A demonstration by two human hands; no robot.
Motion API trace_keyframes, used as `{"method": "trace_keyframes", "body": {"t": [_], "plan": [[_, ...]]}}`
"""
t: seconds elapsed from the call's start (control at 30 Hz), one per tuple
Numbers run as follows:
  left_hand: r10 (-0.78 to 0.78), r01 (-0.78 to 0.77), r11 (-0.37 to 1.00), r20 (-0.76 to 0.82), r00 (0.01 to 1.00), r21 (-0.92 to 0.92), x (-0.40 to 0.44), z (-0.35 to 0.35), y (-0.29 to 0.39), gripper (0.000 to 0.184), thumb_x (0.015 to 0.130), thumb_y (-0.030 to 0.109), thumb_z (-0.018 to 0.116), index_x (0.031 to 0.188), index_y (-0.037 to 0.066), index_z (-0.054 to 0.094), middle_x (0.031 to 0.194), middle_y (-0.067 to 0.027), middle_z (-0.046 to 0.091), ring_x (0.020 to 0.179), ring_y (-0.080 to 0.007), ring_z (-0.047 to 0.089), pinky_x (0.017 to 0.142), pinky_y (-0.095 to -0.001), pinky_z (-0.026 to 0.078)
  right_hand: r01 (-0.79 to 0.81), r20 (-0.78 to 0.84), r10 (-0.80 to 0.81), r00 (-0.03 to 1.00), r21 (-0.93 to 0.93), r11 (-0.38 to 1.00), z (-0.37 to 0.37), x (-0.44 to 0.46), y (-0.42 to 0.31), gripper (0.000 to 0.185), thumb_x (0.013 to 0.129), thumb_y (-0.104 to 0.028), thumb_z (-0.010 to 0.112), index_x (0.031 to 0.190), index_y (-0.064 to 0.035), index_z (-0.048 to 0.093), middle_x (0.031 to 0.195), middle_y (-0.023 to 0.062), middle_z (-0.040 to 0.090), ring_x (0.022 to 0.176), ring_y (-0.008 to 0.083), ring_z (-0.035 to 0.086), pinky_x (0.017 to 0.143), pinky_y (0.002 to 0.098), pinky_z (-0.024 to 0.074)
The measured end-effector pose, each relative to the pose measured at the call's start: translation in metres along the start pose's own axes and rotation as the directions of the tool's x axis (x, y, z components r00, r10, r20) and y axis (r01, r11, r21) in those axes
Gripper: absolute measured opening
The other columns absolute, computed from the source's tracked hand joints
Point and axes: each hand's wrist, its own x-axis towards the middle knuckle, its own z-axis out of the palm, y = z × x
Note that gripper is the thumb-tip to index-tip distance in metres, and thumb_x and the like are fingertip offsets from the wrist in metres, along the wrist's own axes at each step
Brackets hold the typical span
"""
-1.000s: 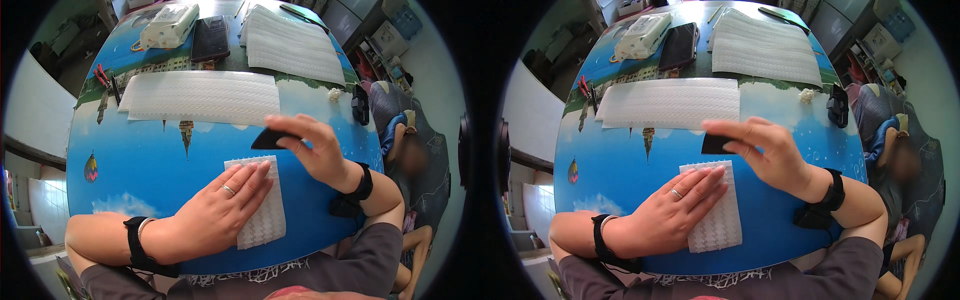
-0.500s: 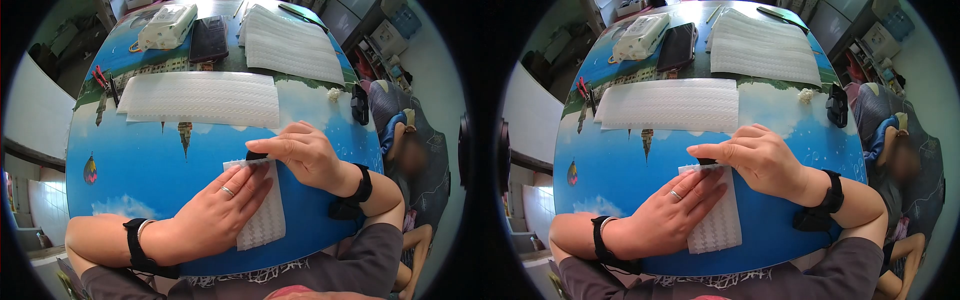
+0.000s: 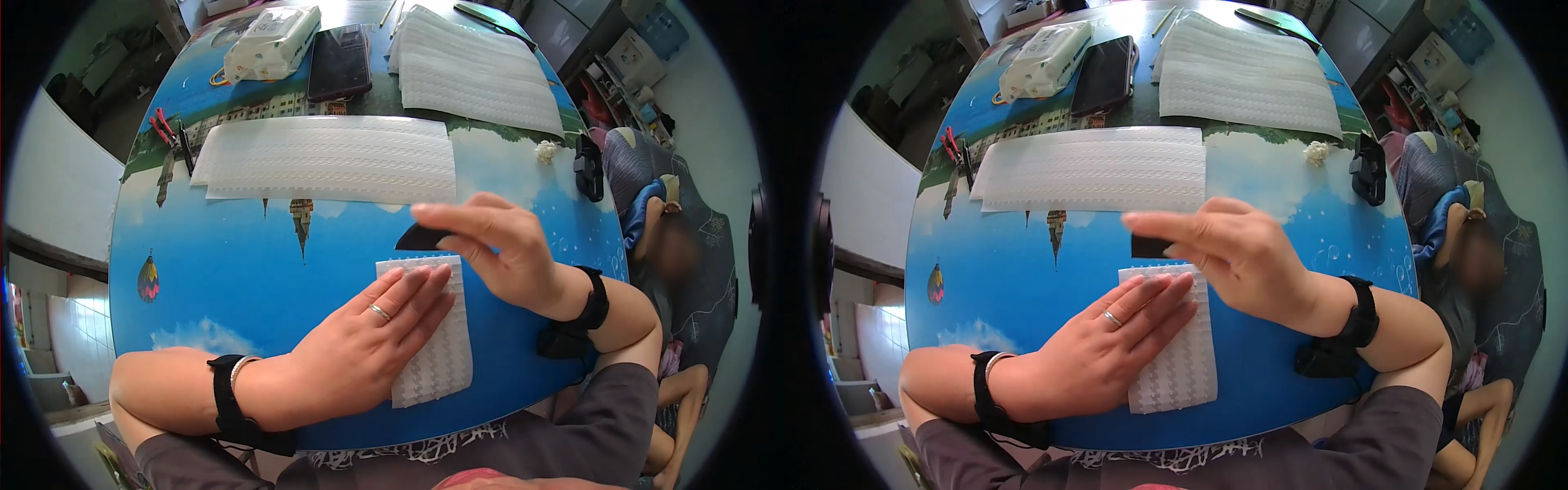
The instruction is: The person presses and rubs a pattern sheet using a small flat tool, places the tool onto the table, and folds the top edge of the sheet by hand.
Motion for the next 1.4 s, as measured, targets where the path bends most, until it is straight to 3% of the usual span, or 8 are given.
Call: {"method": "trace_keyframes", "body": {"t": [0.43,0.53,0.67,0.77,0.97,1.1,1.2,1.4], "plan": [[0.005,-0.005,0.998,0.002,1.000,-0.059,0.002,0.003,0.000,0.071,0.087,0.006,0.055,0.156,-0.009,0.048,0.166,-0.0296,0.040,0.160,-0.0399,0.034,0.131,-0.0552,0.027,0.147,0.174,-0.123,0.977,-0.131,0.980,-0.002,0.002,-0.002,0.052,0.091,0.007,0.071,0.139,-0.0142,0.075,0.108,0.0046,0.081,0.081,0.0200,0.069,0.080,0.0346,0.0592],[0.018,-0.018,1.000,0.013,1.000,0.013,0.002,-0.001,0.000,0.072,0.087,0.009,0.059,0.156,-0.009,0.048,0.165,-0.0301,0.040,0.158,-0.0399,0.036,0.130,-0.0545,0.029,-0.099,0.126,0.090,0.988,0.072,0.992,-0.003,0.002,-0.005,0.053,0.094,0.008,0.070,0.143,-0.0121,0.071,0.118,0.0081,0.080,0.091,0.0219,0.074,0.087,0.0340,0.0608],[-0.009,0.009,1.000,0.025,1.000,-0.004,0.002,-0.006,-0.004,0.078,0.084,0.017,0.070,0.155,-0.007,0.049,0.167,-0.0305,0.037,0.157,-0.0426,0.037,0.128,-0.0546,0.031,-0.110,-0.147,0.127,0.981,0.121,0.987,-0.010,0.006,0.002,0.051,0.098,0.004,0.071,0.147,-0.0079,0.064,0.130,0.0126,0.075,0.115,0.0214,0.074,0.097,0.0337,0.0595],[-0.033,0.032,0.999,0.032,0.999,0.038,0.003,-0.009,-0.006,0.085,0.082,0.023,0.077,0.156,-0.005,0.048,0.168,-0.0304,0.035,0.156,-0.0441,0.036,0.127,-0.0549,0.032,-0.104,-0.106,0.108,0.989,0.044,0.994,-0.027,0.010,0.006,0.042,0.098,0.000,0.074,0.139,-0.0042,0.066,0.128,0.0117,0.076,0.109,0.0177,0.074,0.093,0.0323,0.0598],[-0.061,0.061,0.998,0.038,0.997,-0.008,0.005,-0.008,-0.010,0.090,0.082,0.030,0.080,0.158,-0.004,0.044,0.166,-0.0293,0.037,0.153,-0.0436,0.038,0.126,-0.0536,0.034,-0.371,0.375,0.318,0.871,0.075,0.926,-0.094,0.026,-0.008,0.021,0.095,-0.004,0.079,0.116,-0.0016,0.073,0.121,0.0086,0.074,0.106,0.0153,0.072,0.085,0.0275,0.0548],[-0.055,0.055,0.998,0.027,0.998,0.020,0.006,-0.004,-0.016,0.081,0.088,0.025,0.075,0.158,-0.003,0.045,0.165,-0.0269,0.040,0.151,-0.0426,0.041,0.125,-0.0513,0.035,-0.429,0.878,0.000,0.479,0.233,0.873,-0.116,0.032,-0.007,0.015,0.093,-0.008,0.082,0.106,-0.0054,0.077,0.117,0.0073,0.074,0.102,0.0240,0.073,0.088,0.0332,0.0540],[-0.077,0.076,0.994,-0.003,0.997,-0.083,0.005,-0.006,-0.018,0.075,0.092,0.022,0.070,0.158,-0.003,0.046,0.164,-0.0248,0.042,0.150,-0.0418,0.042,0.125,-0.0503,0.035,-0.309,0.857,-0.342,0.386,0.469,0.827,-0.090,0.024,-0.009,0.015,0.093,-0.011,0.080,0.107,-0.0059,0.076,0.120,0.0115,0.075,0.118,0.0327,0.069,0.101,0.0433,0.0524],[-0.060,0.061,0.998,-0.061,0.996,0.010,0.006,-0.011,-0.011,0.066,0.092,0.018,0.066,0.154,-0.003,0.054,0.164,-0.0232,0.043,0.147,-0.0396,0.045,0.123,-0.0501,0.037,-0.161,0.881,-0.263,0.393,0.347,0.924,-0.067,0.002,-0.021,0.017,0.093,-0.020,0.077,0.105,-0.0071,0.077,0.130,0.0118,0.068,0.133,0.0323,0.058,0.114,0.0496,0.0410]]}}
